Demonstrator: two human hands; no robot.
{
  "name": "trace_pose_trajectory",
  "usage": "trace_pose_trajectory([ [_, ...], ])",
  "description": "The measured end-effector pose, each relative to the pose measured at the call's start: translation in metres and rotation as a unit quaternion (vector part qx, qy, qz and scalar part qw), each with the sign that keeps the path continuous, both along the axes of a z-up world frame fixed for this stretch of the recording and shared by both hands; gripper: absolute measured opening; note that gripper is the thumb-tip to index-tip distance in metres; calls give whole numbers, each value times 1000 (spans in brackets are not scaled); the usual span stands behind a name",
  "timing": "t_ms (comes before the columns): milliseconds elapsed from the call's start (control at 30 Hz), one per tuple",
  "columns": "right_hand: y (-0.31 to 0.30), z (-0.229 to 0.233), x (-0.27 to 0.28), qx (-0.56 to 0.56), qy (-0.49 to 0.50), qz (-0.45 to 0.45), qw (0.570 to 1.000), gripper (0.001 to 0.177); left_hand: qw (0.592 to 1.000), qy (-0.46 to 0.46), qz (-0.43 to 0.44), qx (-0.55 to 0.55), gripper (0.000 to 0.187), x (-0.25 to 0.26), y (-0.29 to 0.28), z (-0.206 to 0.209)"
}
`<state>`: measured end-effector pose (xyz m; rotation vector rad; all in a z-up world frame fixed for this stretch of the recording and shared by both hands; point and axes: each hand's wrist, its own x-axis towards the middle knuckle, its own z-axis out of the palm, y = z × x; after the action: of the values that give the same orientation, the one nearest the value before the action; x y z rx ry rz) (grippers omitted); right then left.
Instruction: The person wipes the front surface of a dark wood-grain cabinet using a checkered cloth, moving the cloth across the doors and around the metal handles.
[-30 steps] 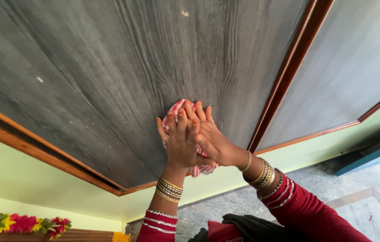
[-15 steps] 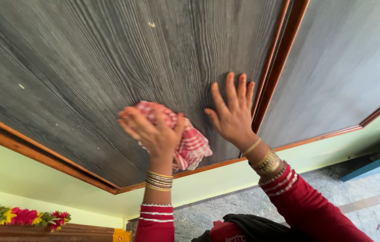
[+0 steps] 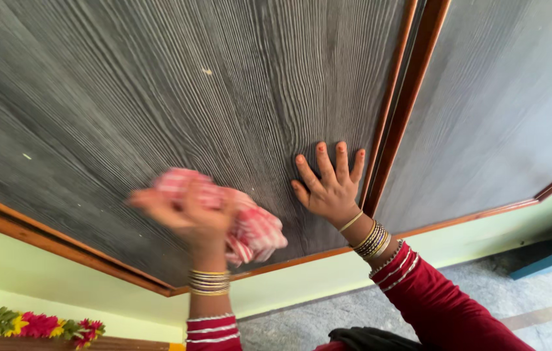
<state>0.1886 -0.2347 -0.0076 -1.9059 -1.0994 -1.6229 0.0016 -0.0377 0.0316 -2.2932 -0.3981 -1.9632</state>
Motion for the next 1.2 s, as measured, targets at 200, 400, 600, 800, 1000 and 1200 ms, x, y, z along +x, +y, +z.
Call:
trace_pose_trajectory([
  [200,0,1,0,8,-12,-1,1000,55,985,-126,79,-90,60,1,15,27],
  [400,0,3,-3,12,-8,10,1000,55,966,92,72,230,83,34,-27,14],
  [600,0,2,-2,11,-3,11,1000,54,998,-36,-44,9,97,-1,11,61],
  [800,0,2,-4,13,-5,9,1000,52,999,29,23,-34,82,-3,-13,72],
  [1000,3,0,-2,13,-17,-1,1000,53,978,128,147,-72,88,2,-45,61],
  [1200,6,1,-4,22,-9,-3,1000,53,992,59,111,-10,86,20,-27,36],
])
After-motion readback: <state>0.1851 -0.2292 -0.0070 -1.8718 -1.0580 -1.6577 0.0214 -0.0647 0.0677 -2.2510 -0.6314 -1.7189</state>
